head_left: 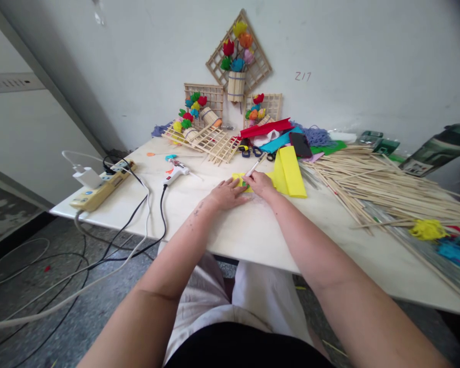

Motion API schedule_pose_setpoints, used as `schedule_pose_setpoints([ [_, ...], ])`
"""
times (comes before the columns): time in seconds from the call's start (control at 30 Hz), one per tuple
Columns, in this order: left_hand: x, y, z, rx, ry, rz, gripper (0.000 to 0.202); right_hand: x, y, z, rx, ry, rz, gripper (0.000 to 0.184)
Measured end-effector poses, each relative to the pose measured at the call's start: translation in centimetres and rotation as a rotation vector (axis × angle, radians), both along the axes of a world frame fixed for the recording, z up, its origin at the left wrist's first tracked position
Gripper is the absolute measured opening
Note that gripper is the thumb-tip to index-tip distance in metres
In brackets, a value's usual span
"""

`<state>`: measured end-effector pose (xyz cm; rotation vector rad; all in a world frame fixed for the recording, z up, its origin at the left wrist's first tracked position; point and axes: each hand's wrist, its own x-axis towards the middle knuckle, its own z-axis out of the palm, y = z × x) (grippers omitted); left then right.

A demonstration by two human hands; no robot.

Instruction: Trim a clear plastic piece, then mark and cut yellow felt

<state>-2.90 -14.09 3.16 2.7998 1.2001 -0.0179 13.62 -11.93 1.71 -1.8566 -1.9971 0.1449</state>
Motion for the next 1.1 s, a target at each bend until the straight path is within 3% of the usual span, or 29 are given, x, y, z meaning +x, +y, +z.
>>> schedule_pose_setpoints([
  [1.1, 0.04, -0.3, 0.27, -0.044, 0.025, 0.024, 0.065, -0.31, -0.24, 0.2, 0.011, -0.003, -0.011, 0.04],
])
